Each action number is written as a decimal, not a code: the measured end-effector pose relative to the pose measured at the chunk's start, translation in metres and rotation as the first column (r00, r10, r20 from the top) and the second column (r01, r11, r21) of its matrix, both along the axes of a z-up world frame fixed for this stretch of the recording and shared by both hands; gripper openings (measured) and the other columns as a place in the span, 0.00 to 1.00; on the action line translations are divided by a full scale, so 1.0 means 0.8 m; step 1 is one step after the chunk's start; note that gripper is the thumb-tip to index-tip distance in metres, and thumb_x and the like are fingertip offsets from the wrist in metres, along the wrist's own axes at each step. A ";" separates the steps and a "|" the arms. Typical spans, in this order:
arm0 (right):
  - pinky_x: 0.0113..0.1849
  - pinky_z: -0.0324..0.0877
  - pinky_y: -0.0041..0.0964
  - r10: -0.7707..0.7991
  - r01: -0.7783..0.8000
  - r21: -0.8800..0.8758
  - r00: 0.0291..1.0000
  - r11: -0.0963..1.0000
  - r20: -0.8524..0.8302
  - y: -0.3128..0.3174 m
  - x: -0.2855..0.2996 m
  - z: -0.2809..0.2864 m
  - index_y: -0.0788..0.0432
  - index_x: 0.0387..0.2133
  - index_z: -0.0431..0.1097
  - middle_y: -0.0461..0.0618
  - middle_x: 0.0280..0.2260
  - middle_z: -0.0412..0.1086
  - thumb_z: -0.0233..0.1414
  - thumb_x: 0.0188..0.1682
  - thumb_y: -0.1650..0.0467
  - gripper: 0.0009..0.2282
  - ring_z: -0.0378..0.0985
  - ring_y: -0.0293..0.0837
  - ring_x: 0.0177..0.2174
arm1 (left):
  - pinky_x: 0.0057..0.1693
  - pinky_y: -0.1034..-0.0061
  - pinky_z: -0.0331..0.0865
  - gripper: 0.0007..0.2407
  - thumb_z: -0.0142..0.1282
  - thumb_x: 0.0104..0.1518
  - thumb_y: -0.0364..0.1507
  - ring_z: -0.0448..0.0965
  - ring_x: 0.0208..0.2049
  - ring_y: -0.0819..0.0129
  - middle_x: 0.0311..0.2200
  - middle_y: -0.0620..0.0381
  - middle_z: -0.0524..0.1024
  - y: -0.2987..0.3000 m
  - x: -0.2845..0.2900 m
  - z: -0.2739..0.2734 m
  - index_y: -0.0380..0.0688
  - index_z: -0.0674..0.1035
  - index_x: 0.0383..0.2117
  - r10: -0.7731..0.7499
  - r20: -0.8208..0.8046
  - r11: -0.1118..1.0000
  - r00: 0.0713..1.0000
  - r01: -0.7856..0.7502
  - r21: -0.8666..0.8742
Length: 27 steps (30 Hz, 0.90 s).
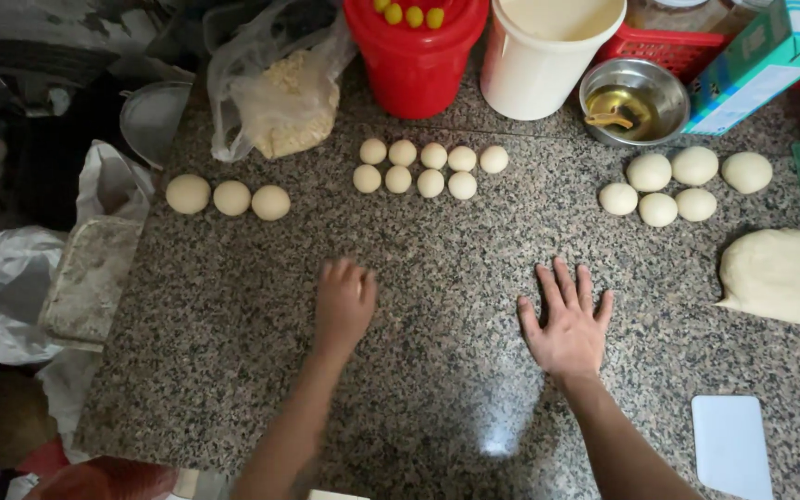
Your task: Portioning and shaping dough balls on a kitchen counter in a bakery.
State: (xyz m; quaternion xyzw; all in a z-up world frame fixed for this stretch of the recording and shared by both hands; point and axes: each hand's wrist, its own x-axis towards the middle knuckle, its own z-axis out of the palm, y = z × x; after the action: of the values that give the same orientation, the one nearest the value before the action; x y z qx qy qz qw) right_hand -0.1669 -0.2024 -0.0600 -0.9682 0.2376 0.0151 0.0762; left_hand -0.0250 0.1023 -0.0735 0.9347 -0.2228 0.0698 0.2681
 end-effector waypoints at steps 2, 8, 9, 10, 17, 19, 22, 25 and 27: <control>0.66 0.36 0.66 -0.001 0.001 0.000 1.000 1.000 -0.002 0.001 0.000 0.001 0.33 0.67 0.53 0.34 0.71 0.48 0.33 0.55 0.46 0.27 0.43 0.48 0.71 | 0.47 0.60 0.67 0.13 0.47 0.67 0.28 0.74 0.38 0.54 0.30 0.48 0.71 -0.023 -0.013 0.018 0.37 0.75 0.23 -0.030 -0.057 0.998 0.998 0.026 -0.063; 0.66 0.36 0.65 -0.006 0.006 -0.007 1.000 1.000 -0.009 0.001 0.001 0.003 0.32 0.67 0.54 0.34 0.71 0.48 0.34 0.54 0.46 0.27 0.43 0.47 0.71 | 0.43 0.67 0.71 0.15 0.56 0.65 0.31 0.73 0.27 0.62 0.20 0.58 0.68 -0.010 -0.088 0.008 0.46 0.72 0.17 -0.185 -0.066 0.962 0.981 0.167 -0.216; 0.66 0.37 0.65 -0.007 0.007 -0.009 1.000 1.000 -0.007 0.003 0.001 0.004 0.32 0.67 0.54 0.34 0.71 0.48 0.34 0.54 0.46 0.27 0.43 0.47 0.71 | 0.41 0.68 0.70 0.14 0.57 0.64 0.30 0.72 0.26 0.61 0.20 0.58 0.67 0.003 -0.088 0.003 0.46 0.72 0.17 -0.233 -0.071 0.957 0.970 0.215 -0.196; 0.66 0.37 0.65 -0.006 0.006 -0.009 1.000 1.000 -0.006 0.003 0.001 0.005 0.32 0.67 0.54 0.34 0.71 0.48 0.34 0.54 0.46 0.27 0.43 0.47 0.71 | 0.41 0.68 0.70 0.14 0.57 0.64 0.30 0.72 0.26 0.61 0.20 0.58 0.67 0.009 -0.066 0.001 0.46 0.72 0.17 -0.232 -0.070 0.957 0.970 0.215 -0.195; 0.66 0.36 0.65 0.002 -0.002 0.008 1.000 1.000 -0.020 0.006 -0.006 0.009 0.33 0.67 0.53 0.35 0.71 0.48 0.34 0.54 0.46 0.27 0.42 0.47 0.71 | 0.41 0.61 0.66 0.14 0.52 0.65 0.31 0.72 0.32 0.53 0.27 0.50 0.69 -0.034 -0.041 -0.004 0.40 0.73 0.19 0.070 -0.015 0.975 0.997 -0.071 -0.212; 0.66 0.36 0.65 -0.004 0.004 0.009 1.000 1.000 0.003 0.006 0.003 0.009 0.32 0.67 0.53 0.34 0.71 0.48 0.34 0.55 0.46 0.27 0.42 0.47 0.71 | 0.42 0.62 0.67 0.16 0.51 0.66 0.29 0.71 0.29 0.53 0.23 0.51 0.66 -0.030 -0.066 0.009 0.39 0.70 0.17 0.004 -0.060 0.959 0.998 -0.020 -0.284; 0.66 0.37 0.65 -0.006 0.006 0.018 1.000 1.000 0.009 0.005 0.000 0.006 0.33 0.67 0.54 0.35 0.71 0.48 0.35 0.55 0.46 0.27 0.42 0.47 0.71 | 0.46 0.63 0.72 0.13 0.55 0.65 0.32 0.78 0.37 0.57 0.28 0.55 0.74 0.004 -0.082 -0.006 0.44 0.77 0.20 -0.151 -0.060 0.964 0.987 0.133 -0.232; 0.67 0.35 0.64 -0.012 0.012 -0.010 1.000 1.000 0.003 0.002 -0.001 0.001 0.33 0.67 0.54 0.34 0.71 0.49 0.33 0.55 0.46 0.27 0.42 0.46 0.71 | 0.44 0.58 0.71 0.11 0.55 0.65 0.31 0.76 0.35 0.51 0.29 0.52 0.72 0.018 -0.039 -0.026 0.43 0.78 0.23 -0.153 0.021 0.986 0.988 0.154 -0.067; 0.67 0.34 0.65 -0.004 0.004 0.005 1.000 1.000 -0.014 0.000 0.000 -0.001 0.33 0.67 0.53 0.34 0.72 0.47 0.33 0.55 0.45 0.27 0.40 0.46 0.71 | 0.49 0.63 0.69 0.14 0.51 0.67 0.31 0.76 0.36 0.57 0.29 0.53 0.70 -0.001 -0.009 0.019 0.42 0.75 0.21 0.017 0.017 0.995 1.000 -0.015 -0.094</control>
State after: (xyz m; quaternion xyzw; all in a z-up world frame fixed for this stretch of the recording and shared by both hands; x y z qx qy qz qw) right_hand -0.1668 -0.2024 -0.0610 -0.9674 0.2401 0.0224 0.0768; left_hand -0.0321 0.1012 -0.0584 0.9222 -0.2143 0.0908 0.3090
